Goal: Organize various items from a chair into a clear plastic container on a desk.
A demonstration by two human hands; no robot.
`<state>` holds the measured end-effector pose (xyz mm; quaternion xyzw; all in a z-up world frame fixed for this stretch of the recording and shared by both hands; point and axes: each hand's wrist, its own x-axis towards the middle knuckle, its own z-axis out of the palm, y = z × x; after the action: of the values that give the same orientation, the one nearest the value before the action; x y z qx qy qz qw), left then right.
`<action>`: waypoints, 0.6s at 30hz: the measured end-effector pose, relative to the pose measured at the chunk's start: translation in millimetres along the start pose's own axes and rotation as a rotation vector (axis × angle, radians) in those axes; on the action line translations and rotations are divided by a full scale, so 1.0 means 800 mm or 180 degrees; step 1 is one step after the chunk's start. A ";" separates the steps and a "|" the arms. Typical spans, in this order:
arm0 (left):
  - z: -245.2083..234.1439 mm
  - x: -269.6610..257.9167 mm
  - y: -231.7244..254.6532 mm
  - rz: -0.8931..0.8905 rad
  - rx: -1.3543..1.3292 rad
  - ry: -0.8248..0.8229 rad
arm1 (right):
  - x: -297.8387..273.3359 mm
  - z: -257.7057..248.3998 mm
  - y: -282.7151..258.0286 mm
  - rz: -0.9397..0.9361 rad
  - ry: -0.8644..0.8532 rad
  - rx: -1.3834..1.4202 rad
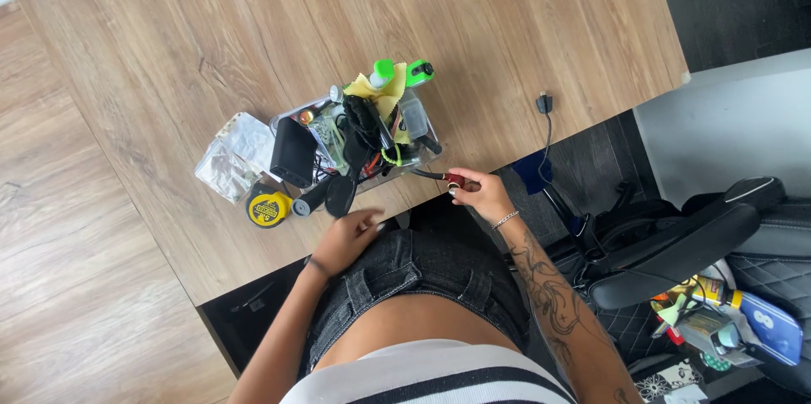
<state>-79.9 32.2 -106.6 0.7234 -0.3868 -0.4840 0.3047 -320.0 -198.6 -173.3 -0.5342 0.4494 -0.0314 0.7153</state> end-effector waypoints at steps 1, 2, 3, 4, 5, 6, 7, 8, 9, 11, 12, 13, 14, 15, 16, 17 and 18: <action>0.006 0.017 0.003 0.0008 0.0001 -0.0009 | -0.004 -0.002 -0.001 -0.0001 0.0011 0.0002; 0.013 0.035 0.007 0.0028 -0.0105 -0.0116 | -0.006 -0.004 -0.003 0.0080 0.0028 0.0207; 0.019 0.053 0.010 0.0048 -0.0211 -0.0223 | -0.008 -0.006 -0.006 0.0161 0.0045 0.0412; 0.028 0.062 0.004 0.0058 -0.0217 -0.0211 | -0.005 -0.009 -0.001 0.0152 0.0042 0.0398; 0.037 0.072 -0.002 0.0025 0.0064 -0.0110 | -0.002 -0.012 0.003 0.0175 0.0056 0.0651; 0.044 0.082 -0.007 -0.0009 0.0351 -0.0008 | 0.002 -0.015 0.007 0.0195 0.0069 0.0907; 0.046 0.087 -0.007 0.0002 0.0349 0.0005 | 0.008 -0.016 0.004 0.0181 0.0066 0.0896; 0.049 0.086 -0.008 0.0292 0.0220 0.0180 | 0.010 -0.015 0.005 0.0172 0.0077 0.1053; 0.053 0.086 -0.008 0.0582 0.0092 0.0354 | 0.012 -0.014 0.006 0.0164 0.0088 0.1210; 0.051 0.107 -0.012 0.0739 0.0154 0.0431 | 0.032 -0.013 0.008 0.0122 0.0111 0.1327; 0.053 0.115 -0.013 0.0878 0.0200 0.0498 | 0.038 -0.013 0.011 0.0107 0.0139 0.1440; 0.052 0.127 -0.013 0.0879 0.0202 0.0497 | 0.043 -0.012 0.010 0.0105 0.0139 0.1441; 0.051 0.143 -0.011 0.1035 0.0159 0.0514 | 0.050 -0.012 0.008 0.0081 0.0177 0.1542; 0.049 0.158 -0.008 0.1191 0.0117 0.0531 | 0.057 -0.013 0.005 0.0056 0.0214 0.1643; 0.048 0.170 -0.013 0.1203 0.0117 0.0533 | 0.062 -0.014 -0.002 0.0045 0.0217 0.1639; 0.047 0.182 -0.017 0.1314 0.0023 0.0624 | 0.067 -0.014 -0.009 0.0044 0.0256 0.1664; 0.047 0.192 -0.022 0.1416 -0.0071 0.0713 | 0.070 -0.013 -0.015 0.0051 0.0292 0.1690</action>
<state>-74.6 -92.5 -205.5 0.6661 -0.4950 -0.3260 0.4527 -288.6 -240.9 -198.7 -0.3223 0.4616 -0.1666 0.8095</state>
